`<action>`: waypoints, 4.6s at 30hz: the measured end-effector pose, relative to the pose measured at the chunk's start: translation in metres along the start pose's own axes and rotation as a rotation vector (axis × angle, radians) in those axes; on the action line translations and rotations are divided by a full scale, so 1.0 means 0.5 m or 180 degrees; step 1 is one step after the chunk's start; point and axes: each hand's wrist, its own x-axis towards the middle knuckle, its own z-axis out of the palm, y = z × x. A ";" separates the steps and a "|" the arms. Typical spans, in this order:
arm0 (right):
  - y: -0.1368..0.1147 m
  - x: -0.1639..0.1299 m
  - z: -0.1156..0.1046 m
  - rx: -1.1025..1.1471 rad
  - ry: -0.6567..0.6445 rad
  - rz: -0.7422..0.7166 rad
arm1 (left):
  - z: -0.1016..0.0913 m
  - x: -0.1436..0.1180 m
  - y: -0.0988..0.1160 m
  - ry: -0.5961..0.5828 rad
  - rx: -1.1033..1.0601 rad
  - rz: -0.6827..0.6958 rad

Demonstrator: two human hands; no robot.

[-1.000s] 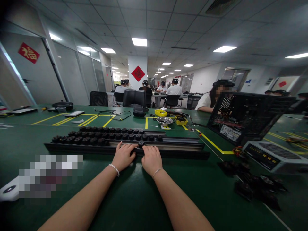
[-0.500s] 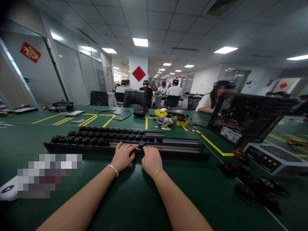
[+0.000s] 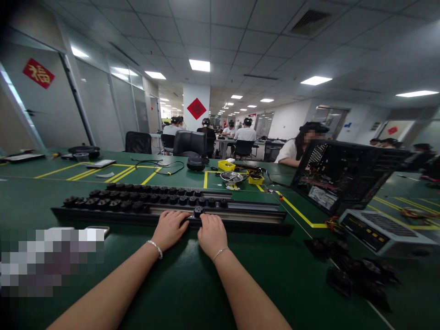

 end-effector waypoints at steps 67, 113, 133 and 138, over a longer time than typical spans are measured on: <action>0.026 -0.011 -0.022 -0.0012 0.0015 0.0355 | 0.006 -0.003 -0.004 0.0056 -0.0027 0.0047; 0.034 -0.004 -0.026 -0.0135 -0.0053 0.0394 | 0.005 -0.002 -0.004 0.0054 0.0030 0.0076; 0.036 -0.005 -0.046 -0.0089 -0.0247 0.0521 | 0.005 -0.003 -0.004 0.0067 0.0002 0.0068; 0.045 -0.006 -0.042 -0.0074 -0.0142 0.0505 | 0.007 -0.002 -0.005 0.0051 0.0042 0.0084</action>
